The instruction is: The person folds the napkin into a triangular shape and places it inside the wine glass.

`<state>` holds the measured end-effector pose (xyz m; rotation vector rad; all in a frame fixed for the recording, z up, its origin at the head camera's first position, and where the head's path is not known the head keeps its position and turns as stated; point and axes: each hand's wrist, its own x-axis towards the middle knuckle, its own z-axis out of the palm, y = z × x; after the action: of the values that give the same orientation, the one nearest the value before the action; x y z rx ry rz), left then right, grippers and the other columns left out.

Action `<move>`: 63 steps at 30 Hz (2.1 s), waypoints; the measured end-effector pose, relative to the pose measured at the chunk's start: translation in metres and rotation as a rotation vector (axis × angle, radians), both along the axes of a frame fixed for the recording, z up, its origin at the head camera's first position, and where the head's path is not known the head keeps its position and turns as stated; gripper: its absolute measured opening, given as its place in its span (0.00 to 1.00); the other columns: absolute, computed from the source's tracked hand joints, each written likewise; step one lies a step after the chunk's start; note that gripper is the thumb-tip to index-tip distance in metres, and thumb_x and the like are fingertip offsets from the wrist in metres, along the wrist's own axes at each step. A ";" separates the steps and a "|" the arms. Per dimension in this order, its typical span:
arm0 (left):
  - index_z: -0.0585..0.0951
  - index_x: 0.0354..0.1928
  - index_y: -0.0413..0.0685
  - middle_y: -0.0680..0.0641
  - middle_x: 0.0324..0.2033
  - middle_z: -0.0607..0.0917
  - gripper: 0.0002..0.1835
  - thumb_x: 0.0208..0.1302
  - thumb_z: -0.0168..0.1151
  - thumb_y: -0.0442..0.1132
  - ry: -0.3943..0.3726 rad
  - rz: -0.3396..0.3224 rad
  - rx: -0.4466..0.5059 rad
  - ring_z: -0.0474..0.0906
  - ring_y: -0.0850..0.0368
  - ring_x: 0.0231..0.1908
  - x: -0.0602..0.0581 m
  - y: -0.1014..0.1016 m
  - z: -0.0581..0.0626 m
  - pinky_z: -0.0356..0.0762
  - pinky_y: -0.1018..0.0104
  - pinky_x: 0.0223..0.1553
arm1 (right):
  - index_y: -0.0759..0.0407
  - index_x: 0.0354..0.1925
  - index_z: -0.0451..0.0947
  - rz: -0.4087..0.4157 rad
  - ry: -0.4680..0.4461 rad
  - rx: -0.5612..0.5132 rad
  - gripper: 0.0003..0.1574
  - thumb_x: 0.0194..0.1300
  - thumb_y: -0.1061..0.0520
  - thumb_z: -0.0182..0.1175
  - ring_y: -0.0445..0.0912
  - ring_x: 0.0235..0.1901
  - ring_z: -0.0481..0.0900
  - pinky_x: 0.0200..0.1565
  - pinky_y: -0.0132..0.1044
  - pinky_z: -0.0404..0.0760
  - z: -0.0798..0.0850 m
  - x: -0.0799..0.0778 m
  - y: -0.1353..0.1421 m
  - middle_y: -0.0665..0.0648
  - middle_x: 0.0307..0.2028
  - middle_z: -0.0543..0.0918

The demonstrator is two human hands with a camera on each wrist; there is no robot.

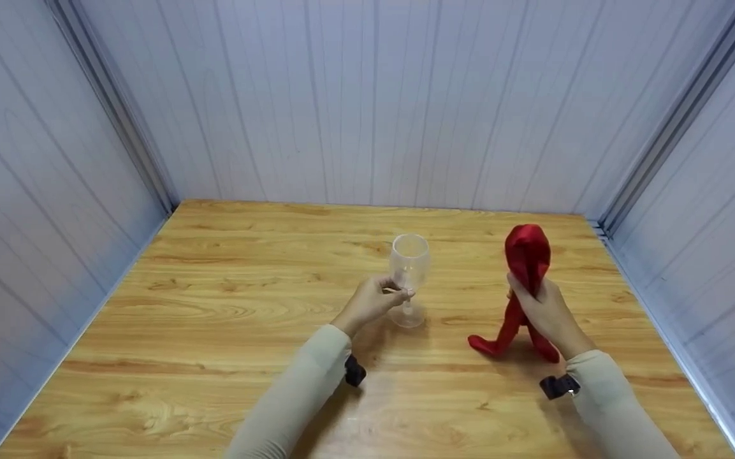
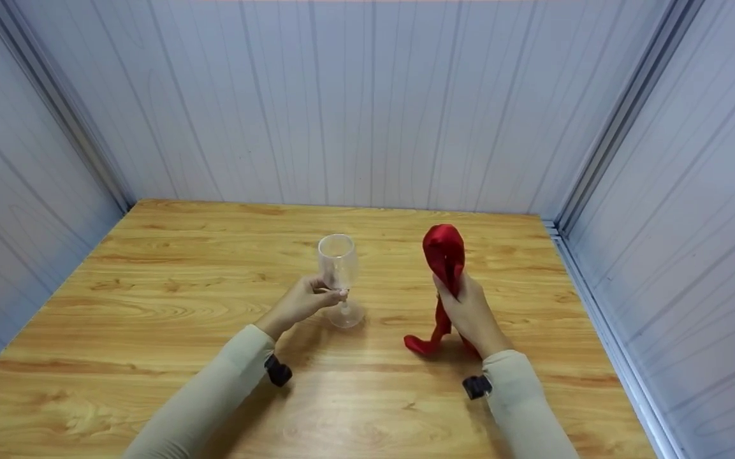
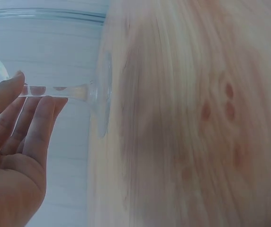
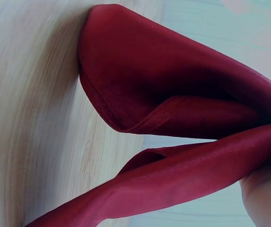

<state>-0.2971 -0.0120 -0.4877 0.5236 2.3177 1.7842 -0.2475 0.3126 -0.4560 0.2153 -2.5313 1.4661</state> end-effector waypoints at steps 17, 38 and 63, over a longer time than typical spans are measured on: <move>0.85 0.41 0.44 0.52 0.38 0.87 0.08 0.66 0.68 0.41 0.001 -0.037 -0.082 0.81 0.53 0.48 0.003 0.013 -0.008 0.79 0.60 0.50 | 0.64 0.42 0.70 0.011 -0.021 -0.026 0.23 0.77 0.44 0.52 0.51 0.28 0.79 0.29 0.45 0.81 0.000 0.002 -0.001 0.63 0.33 0.79; 0.87 0.40 0.43 0.52 0.36 0.87 0.08 0.65 0.70 0.41 0.043 -0.043 -0.107 0.83 0.56 0.43 0.003 0.019 -0.011 0.80 0.63 0.48 | 0.64 0.41 0.71 0.013 -0.016 -0.011 0.23 0.77 0.44 0.52 0.52 0.27 0.79 0.26 0.44 0.81 -0.001 0.001 0.001 0.62 0.32 0.79; 0.65 0.73 0.46 0.46 0.64 0.74 0.42 0.60 0.74 0.46 0.141 -0.167 -0.196 0.70 0.48 0.64 0.003 -0.012 0.033 0.69 0.52 0.63 | 0.65 0.41 0.71 0.031 -0.027 0.010 0.21 0.78 0.46 0.52 0.52 0.26 0.78 0.27 0.46 0.80 0.002 0.000 -0.001 0.63 0.32 0.79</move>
<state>-0.2941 -0.0243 -0.4552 0.8057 2.4251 1.4710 -0.2473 0.3119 -0.4539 0.2394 -2.5689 1.4775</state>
